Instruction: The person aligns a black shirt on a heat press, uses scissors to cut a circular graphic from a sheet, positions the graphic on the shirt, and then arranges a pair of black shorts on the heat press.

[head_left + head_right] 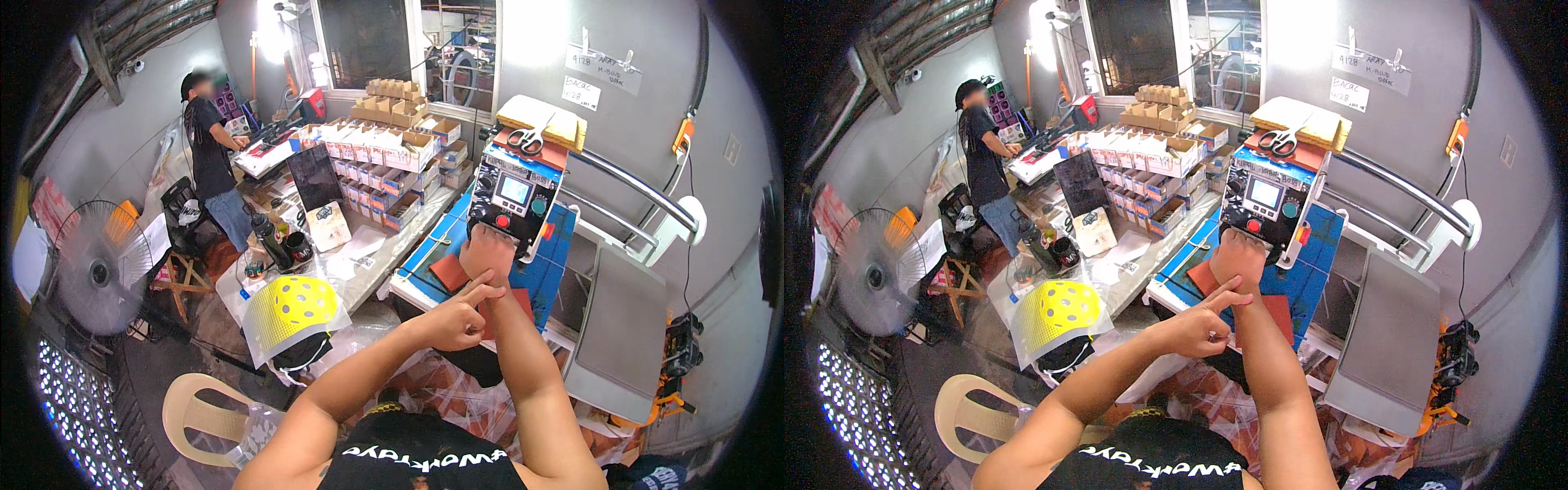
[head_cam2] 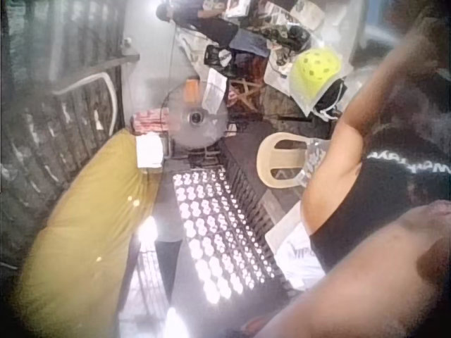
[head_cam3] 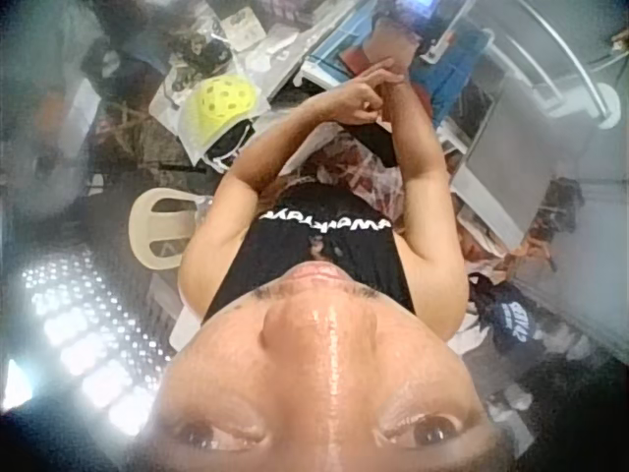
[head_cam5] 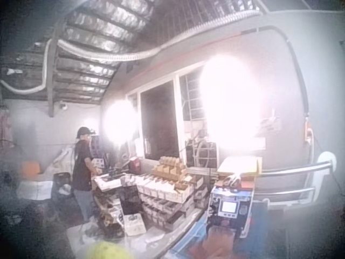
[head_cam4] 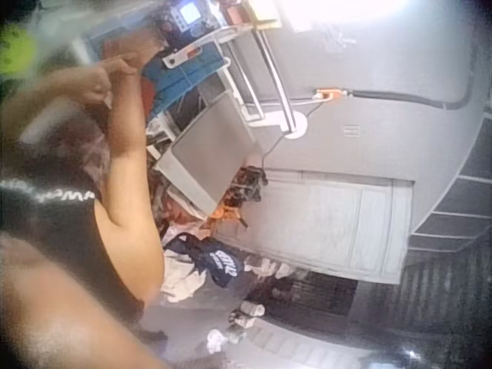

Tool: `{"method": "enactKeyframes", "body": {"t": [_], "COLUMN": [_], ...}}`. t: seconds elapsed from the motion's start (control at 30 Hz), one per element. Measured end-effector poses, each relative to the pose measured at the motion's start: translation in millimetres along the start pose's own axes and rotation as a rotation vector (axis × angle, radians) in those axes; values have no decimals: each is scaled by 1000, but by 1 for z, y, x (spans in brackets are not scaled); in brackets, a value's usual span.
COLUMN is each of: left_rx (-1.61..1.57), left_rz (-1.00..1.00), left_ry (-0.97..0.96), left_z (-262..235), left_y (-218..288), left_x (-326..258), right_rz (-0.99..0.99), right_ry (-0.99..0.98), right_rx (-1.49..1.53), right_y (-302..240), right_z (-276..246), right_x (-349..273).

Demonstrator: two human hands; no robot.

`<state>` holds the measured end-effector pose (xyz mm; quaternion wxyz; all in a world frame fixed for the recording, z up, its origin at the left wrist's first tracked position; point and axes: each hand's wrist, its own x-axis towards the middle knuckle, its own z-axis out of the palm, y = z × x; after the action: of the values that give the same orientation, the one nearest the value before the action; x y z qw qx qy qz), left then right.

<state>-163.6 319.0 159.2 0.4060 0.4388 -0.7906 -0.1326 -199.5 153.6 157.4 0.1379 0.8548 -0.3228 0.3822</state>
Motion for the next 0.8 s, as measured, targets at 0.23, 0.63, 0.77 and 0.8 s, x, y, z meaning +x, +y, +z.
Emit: {"method": "enactKeyframes", "body": {"t": [0.23, 0.63, 0.77, 0.8], "left_rx": [-56, -352, -462, -530], "left_rz": [-92, -52, -169, -236], "left_ry": [-31, 40, -438, -511], "left_z": [1, -121, -95, -84], "left_y": [11, 64, 46, 33], "left_x": [-6, 28, -20, -44], "right_rz": [-8, 109, 63, 59], "right_ry": [-21, -326, -312, -275], "right_rx": [38, 129, 137, 124], "right_y": [3, 7, 10, 13], "right_z": [-2, -41, -46, -48], "right_x": [1, 13, 14, 9]}}
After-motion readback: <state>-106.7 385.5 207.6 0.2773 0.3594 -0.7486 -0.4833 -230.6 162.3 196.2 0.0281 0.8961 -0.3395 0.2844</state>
